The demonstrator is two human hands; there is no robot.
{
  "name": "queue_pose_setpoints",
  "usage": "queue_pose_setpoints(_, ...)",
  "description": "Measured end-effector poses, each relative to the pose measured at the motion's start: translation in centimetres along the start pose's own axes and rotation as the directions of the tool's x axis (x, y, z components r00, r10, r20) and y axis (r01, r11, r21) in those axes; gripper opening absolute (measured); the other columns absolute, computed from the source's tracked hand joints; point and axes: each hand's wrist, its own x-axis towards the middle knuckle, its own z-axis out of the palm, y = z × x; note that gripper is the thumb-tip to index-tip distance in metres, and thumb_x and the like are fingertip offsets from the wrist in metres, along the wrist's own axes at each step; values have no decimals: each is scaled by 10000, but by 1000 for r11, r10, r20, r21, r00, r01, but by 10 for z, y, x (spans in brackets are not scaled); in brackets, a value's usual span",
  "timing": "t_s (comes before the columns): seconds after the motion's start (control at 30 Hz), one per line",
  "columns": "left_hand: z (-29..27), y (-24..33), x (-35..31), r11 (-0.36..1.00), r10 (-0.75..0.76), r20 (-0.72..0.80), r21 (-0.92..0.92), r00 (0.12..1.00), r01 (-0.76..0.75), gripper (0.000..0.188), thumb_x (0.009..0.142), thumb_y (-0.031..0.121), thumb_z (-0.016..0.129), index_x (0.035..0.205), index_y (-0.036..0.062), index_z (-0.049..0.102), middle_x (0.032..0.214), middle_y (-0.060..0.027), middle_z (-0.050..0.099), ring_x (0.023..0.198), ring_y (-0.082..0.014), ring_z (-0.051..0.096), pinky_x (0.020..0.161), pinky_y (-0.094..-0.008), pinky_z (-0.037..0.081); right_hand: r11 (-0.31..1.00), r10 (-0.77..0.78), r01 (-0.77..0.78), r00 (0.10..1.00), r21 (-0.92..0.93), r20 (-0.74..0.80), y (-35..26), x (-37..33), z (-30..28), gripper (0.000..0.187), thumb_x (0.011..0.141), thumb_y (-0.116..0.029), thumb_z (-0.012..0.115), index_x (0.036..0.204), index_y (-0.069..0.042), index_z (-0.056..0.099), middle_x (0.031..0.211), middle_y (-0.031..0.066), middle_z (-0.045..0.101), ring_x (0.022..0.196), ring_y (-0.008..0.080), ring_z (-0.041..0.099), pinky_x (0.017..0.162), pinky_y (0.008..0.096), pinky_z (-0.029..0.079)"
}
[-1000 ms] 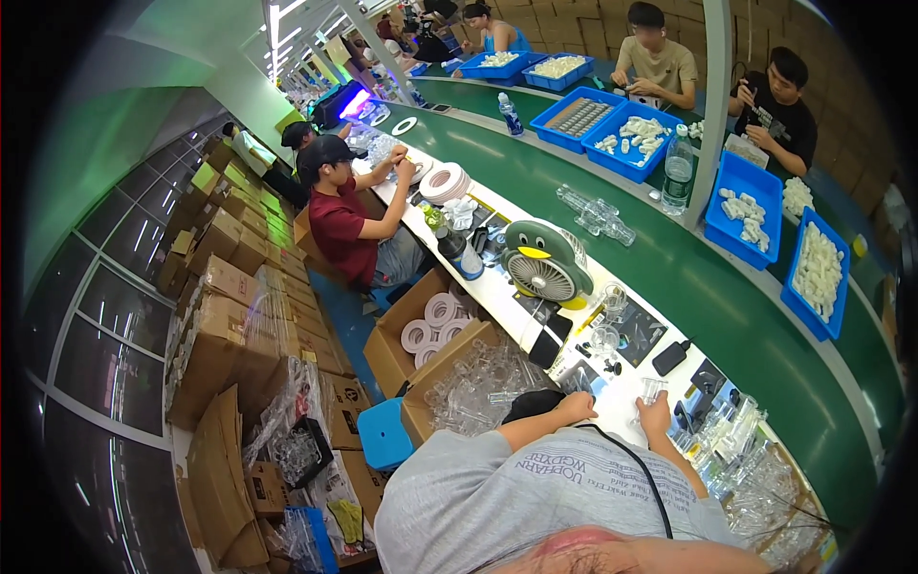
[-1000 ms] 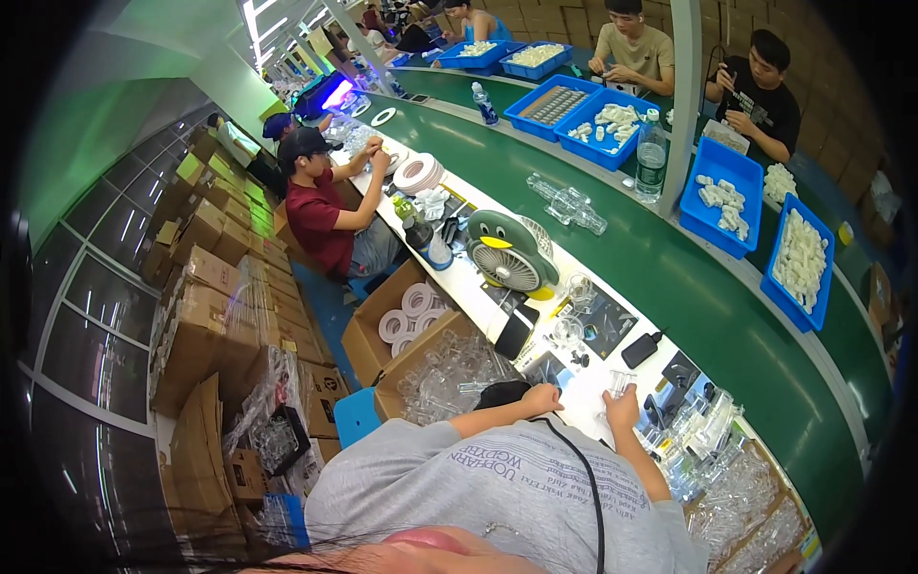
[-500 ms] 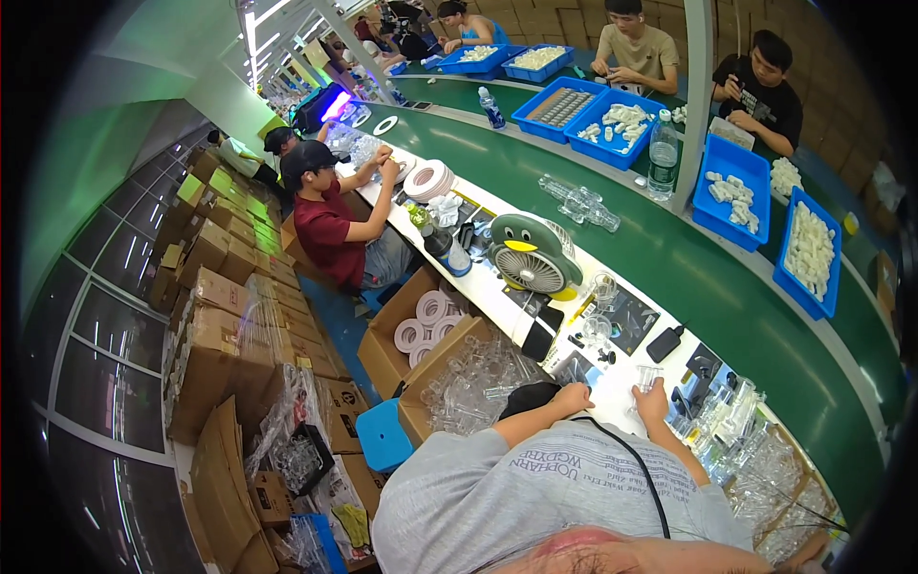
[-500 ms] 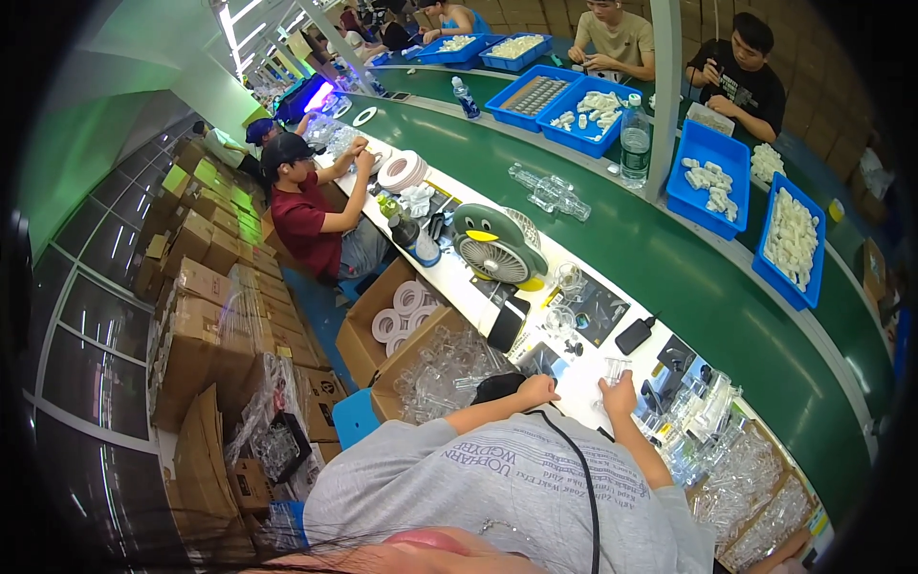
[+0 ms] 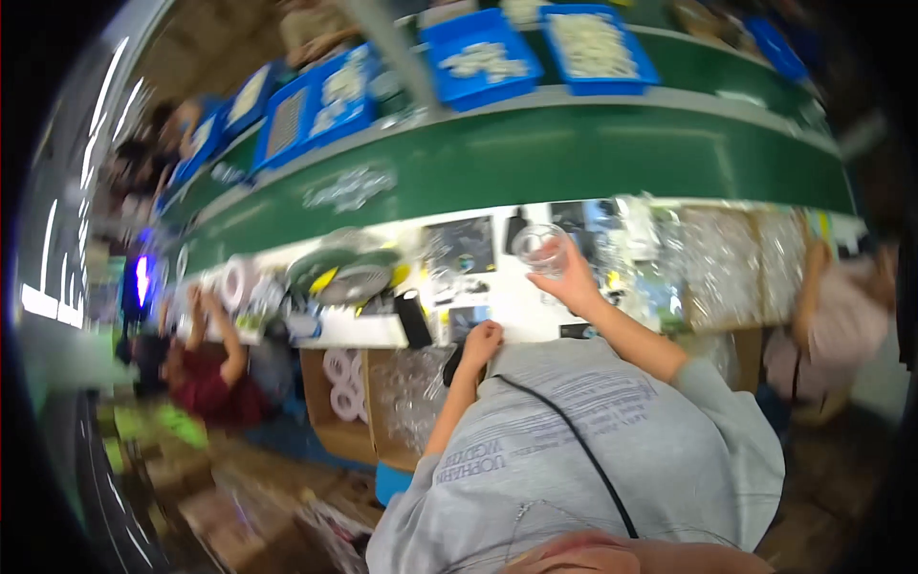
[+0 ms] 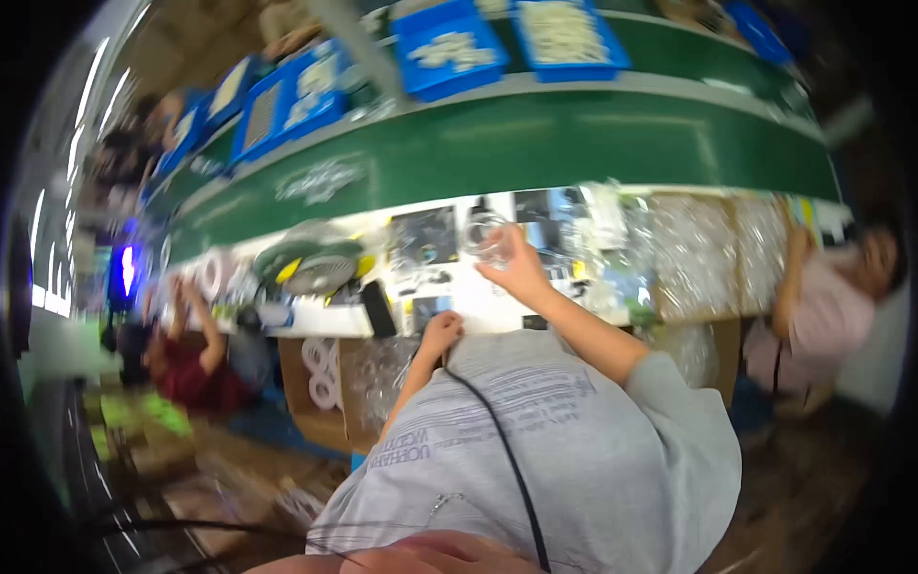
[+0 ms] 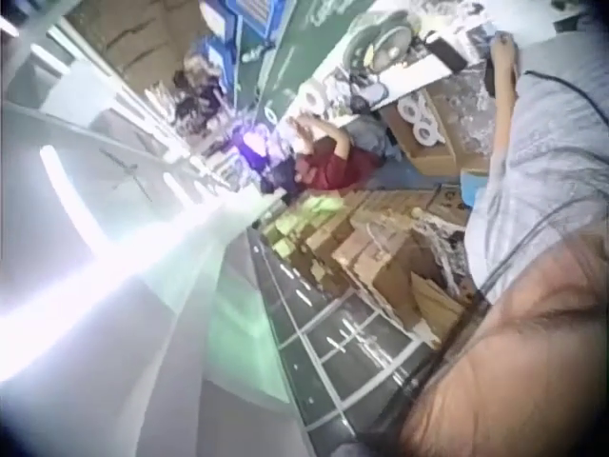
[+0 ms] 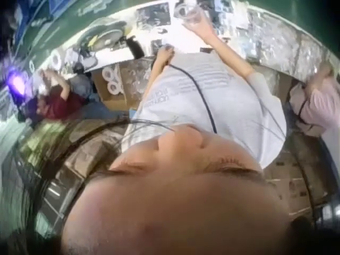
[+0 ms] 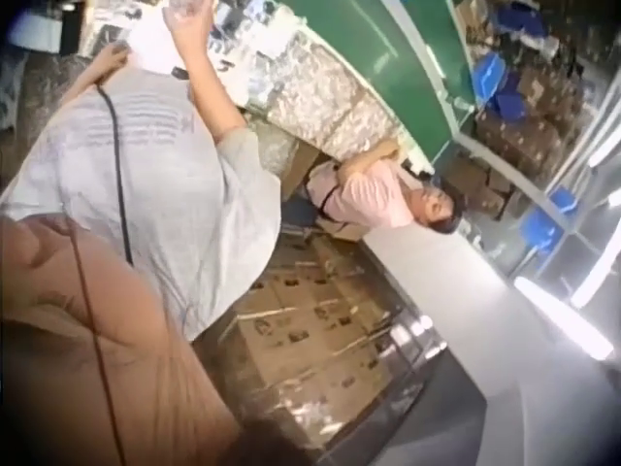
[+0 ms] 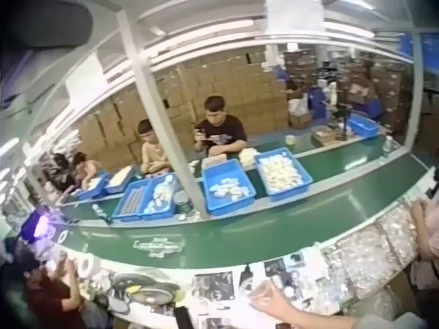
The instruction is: Sorting and inspecting plastic cups and lids at a factory workstation.
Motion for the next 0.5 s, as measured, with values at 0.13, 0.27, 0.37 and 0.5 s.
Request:
queue_pose_setpoints(0.13,7,28,19,997,71,143,-26,987,-68,237,838,241,547,795,12,588,620,-73,604,564,-137,568,533,-278,453,996,-77,85,979,33,-191,-53,-8,-45,484,638,-106,745,1033,-57,469,918,51,577,909,151,555,811,302,431)
queue_pose_setpoints(0.27,20,41,39,984,-133,425,-52,895,171,322,840,285,563,701,-4,593,562,-55,572,482,-103,520,465,-220,413,986,-161,161,921,-29,-356,-57,-18,-80,463,645,-77,731,1035,-54,484,962,50,589,933,143,558,826,289,435)
queue_pose_setpoints(0.37,24,23,42,990,-82,458,143,885,18,327,825,316,582,685,22,612,553,-15,552,456,-77,471,421,-206,355,979,-133,194,831,57,-540,-11,-1,-134,455,641,-68,747,1029,-41,511,983,36,580,928,136,547,854,286,423)
queue_pose_setpoints(0.5,37,29,34,985,-145,384,139,912,99,323,852,257,550,706,-20,629,532,-32,557,436,-83,439,426,-241,342,971,-152,236,473,-42,-868,39,-13,-276,441,656,-48,734,1028,-16,498,922,55,588,800,148,584,690,266,485)
